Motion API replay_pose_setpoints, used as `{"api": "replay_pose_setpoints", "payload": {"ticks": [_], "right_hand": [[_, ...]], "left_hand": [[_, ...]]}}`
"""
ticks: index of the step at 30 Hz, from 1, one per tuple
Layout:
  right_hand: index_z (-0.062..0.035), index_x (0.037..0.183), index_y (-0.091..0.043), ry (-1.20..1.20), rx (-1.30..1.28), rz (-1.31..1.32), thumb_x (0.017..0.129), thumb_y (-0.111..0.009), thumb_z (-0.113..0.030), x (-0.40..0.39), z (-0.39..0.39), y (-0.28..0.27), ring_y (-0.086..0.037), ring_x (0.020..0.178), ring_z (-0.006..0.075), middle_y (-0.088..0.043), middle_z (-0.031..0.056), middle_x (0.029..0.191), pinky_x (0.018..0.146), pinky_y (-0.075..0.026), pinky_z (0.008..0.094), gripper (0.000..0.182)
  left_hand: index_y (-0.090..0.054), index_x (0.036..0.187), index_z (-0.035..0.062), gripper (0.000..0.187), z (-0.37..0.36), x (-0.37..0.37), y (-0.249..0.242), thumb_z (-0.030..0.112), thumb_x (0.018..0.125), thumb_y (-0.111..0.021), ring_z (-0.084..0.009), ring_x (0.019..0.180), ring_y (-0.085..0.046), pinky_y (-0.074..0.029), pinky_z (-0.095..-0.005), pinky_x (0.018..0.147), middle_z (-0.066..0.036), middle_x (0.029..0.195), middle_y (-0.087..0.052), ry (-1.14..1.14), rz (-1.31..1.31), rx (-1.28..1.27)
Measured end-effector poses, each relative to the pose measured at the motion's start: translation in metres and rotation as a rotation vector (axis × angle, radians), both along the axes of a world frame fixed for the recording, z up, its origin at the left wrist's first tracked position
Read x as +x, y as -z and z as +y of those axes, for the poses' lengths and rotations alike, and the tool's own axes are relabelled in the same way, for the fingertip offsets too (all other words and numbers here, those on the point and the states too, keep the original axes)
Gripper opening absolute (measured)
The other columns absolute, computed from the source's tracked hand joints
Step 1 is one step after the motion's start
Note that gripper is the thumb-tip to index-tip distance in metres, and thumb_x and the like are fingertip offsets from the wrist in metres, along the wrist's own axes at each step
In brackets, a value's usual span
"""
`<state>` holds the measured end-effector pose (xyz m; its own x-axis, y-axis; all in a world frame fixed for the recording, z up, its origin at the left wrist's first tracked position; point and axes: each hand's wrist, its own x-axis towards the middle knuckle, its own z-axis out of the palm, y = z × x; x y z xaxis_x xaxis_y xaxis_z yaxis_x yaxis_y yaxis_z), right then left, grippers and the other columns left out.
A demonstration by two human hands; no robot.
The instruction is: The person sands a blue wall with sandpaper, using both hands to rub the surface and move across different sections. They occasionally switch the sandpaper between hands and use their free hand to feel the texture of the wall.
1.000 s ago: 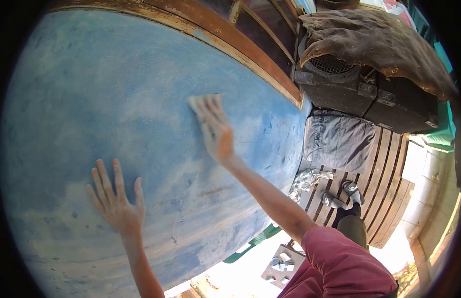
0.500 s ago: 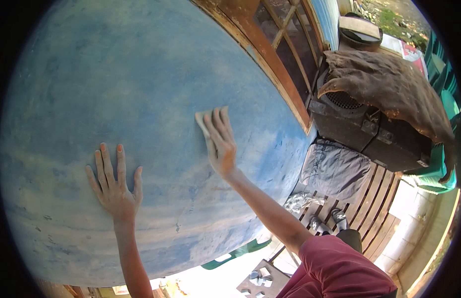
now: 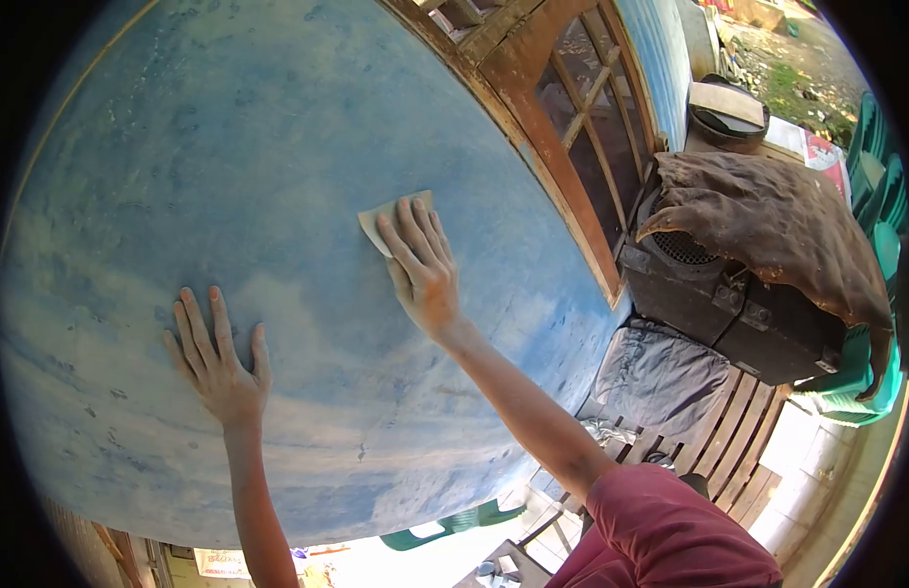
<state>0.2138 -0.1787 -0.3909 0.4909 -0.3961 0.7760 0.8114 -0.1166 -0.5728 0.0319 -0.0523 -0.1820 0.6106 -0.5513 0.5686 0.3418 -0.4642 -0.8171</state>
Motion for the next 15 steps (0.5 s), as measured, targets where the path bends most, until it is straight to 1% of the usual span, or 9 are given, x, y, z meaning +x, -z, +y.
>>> {"api": "replay_pose_setpoints", "payload": {"ticks": [1,2,4,6,7,9,11,13,15], "right_hand": [[-0.0246,0.155,-0.046,0.036,0.019,0.062,0.101,-0.059,-0.008,0.002,0.002,0.015,-0.032,0.152,0.0332,-0.039,0.0082,0.163,0.125,-0.031,0.0471,0.058],[-0.0251,0.156,-0.043,0.071,0.040,0.120,0.102,-0.057,-0.008,0.008,0.007,0.044,-0.031,0.153,0.0332,-0.038,0.0081,0.163,0.125,-0.031,0.0469,0.058],[-0.0241,0.154,-0.047,-0.086,0.278,0.475,0.105,-0.051,-0.011,0.006,-0.003,0.096,-0.030,0.153,0.0318,-0.039,0.0082,0.163,0.125,-0.031,0.0455,0.051],[-0.0223,0.152,-0.050,-0.155,0.501,0.799,0.107,-0.047,-0.012,0.011,-0.027,0.116,-0.029,0.154,0.0318,-0.038,0.0088,0.163,0.126,-0.029,0.0446,0.047],[-0.0223,0.152,-0.050,-0.153,0.495,0.790,0.107,-0.047,-0.012,0.014,-0.024,0.112,-0.029,0.154,0.0318,-0.038,0.0088,0.163,0.126,-0.029,0.0446,0.047],[-0.0226,0.151,-0.052,-0.153,0.442,0.750,0.105,-0.050,-0.010,0.015,-0.015,0.082,-0.029,0.154,0.0320,-0.037,0.0071,0.164,0.126,-0.029,0.0463,0.047],[-0.0238,0.151,-0.052,-0.125,0.269,0.363,0.103,-0.054,-0.008,0.002,-0.003,0.031,-0.028,0.154,0.0318,-0.036,0.0063,0.164,0.126,-0.029,0.0473,0.050],[-0.0243,0.151,-0.052,-0.086,0.005,-0.059,0.101,-0.056,-0.007,-0.003,-0.004,-0.011,-0.027,0.154,0.0320,-0.036,0.0062,0.165,0.126,-0.029,0.0491,0.053],[-0.0239,0.151,-0.052,-0.046,0.012,-0.035,0.102,-0.056,-0.006,0.018,-0.005,-0.005,-0.027,0.154,0.0325,-0.036,0.0076,0.164,0.126,-0.029,0.0486,0.053]], "left_hand": [[-0.045,0.157,0.0185,0.066,0.000,0.000,0.000,0.049,0.099,-0.060,-0.0278,0.150,-0.037,-0.030,-0.0521,0.124,-0.011,0.164,-0.039,-0.007,0.003,-0.003],[-0.045,0.157,0.0186,0.067,0.001,-0.001,0.000,0.049,0.100,-0.059,-0.0276,0.150,-0.037,-0.030,-0.0520,0.124,-0.010,0.164,-0.039,-0.014,0.003,-0.006],[-0.045,0.157,0.0187,0.067,0.003,0.000,0.001,0.049,0.100,-0.059,-0.0275,0.150,-0.037,-0.030,-0.0518,0.124,-0.010,0.164,-0.038,-0.010,-0.012,-0.004],[-0.045,0.157,0.0188,0.067,0.003,-0.002,0.000,0.050,0.100,-0.059,-0.0274,0.150,-0.037,-0.030,-0.0517,0.124,-0.010,0.164,-0.038,-0.007,-0.018,-0.010],[-0.044,0.157,0.0188,0.067,0.002,-0.003,0.001,0.050,0.100,-0.059,-0.0274,0.150,-0.037,-0.031,-0.0516,0.124,-0.010,0.164,-0.038,-0.010,-0.012,-0.020],[-0.044,0.157,0.0189,0.067,0.001,-0.001,0.001,0.050,0.099,-0.059,-0.0273,0.150,-0.037,-0.031,-0.0515,0.124,-0.010,0.164,-0.038,-0.004,-0.009,-0.031],[-0.044,0.157,0.0190,0.067,0.001,-0.003,0.001,0.050,0.099,-0.060,-0.0272,0.150,-0.038,-0.031,-0.0513,0.124,-0.010,0.164,-0.038,-0.025,-0.009,-0.029],[-0.044,0.157,0.0191,0.068,0.000,-0.002,0.002,0.050,0.099,-0.060,-0.0270,0.150,-0.038,-0.030,-0.0512,0.124,-0.010,0.164,-0.038,-0.026,-0.007,-0.037],[-0.044,0.157,0.0192,0.068,0.001,-0.005,0.002,0.050,0.099,-0.060,-0.0269,0.150,-0.038,-0.030,-0.0511,0.125,-0.010,0.164,-0.038,-0.040,-0.003,-0.042]]}}
